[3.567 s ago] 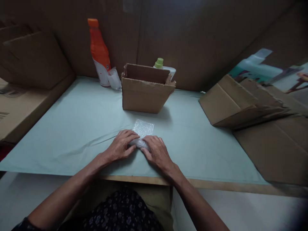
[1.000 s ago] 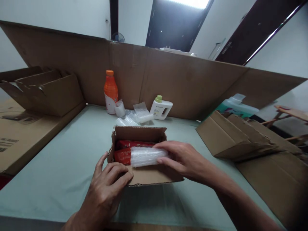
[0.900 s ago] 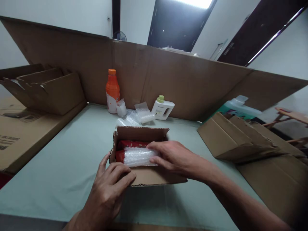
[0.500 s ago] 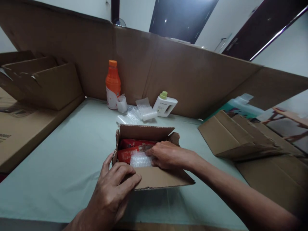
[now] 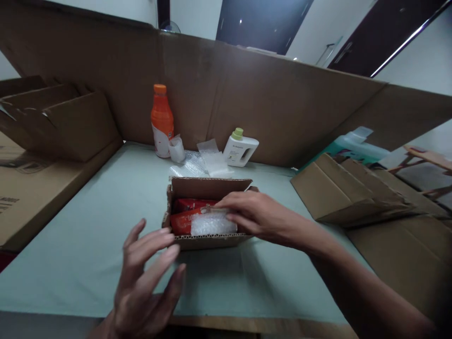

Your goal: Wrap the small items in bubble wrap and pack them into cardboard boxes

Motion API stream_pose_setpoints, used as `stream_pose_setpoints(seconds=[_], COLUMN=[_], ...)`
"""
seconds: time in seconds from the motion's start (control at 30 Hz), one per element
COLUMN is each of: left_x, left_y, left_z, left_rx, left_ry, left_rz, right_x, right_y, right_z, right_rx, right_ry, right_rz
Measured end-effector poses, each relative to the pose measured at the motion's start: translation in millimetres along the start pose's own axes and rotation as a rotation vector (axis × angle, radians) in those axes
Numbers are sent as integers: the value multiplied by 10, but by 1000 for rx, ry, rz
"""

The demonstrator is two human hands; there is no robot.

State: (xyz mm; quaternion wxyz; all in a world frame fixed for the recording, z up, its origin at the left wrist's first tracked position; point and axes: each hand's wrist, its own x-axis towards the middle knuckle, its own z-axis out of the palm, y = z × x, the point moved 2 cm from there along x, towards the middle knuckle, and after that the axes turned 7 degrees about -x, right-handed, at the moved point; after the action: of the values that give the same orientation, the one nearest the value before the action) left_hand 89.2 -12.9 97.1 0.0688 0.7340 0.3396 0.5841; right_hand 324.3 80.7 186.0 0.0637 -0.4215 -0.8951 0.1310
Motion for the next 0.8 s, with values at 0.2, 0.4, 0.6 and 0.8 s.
stream_pose_setpoints(seconds=[0.2, 0.4, 0.6, 0.8], left_x=[-431, -678, -414, -375], left_y=[-384, -787, -723, -289], left_z=[-21, 299, 760, 1076], left_rx=[-118, -298, -481, -578], left_ry=[91, -85, -98, -176], left_rz=[-616, -850, -859, -721], right_x=[-1196, -954, -809, -1542], right_y=[619, 621, 635, 647], right_z=[187, 1299, 1392, 1161], right_rx=[427, 576, 598, 512], right_ry=[661, 432, 584, 756], right_rz=[549, 498, 601, 680])
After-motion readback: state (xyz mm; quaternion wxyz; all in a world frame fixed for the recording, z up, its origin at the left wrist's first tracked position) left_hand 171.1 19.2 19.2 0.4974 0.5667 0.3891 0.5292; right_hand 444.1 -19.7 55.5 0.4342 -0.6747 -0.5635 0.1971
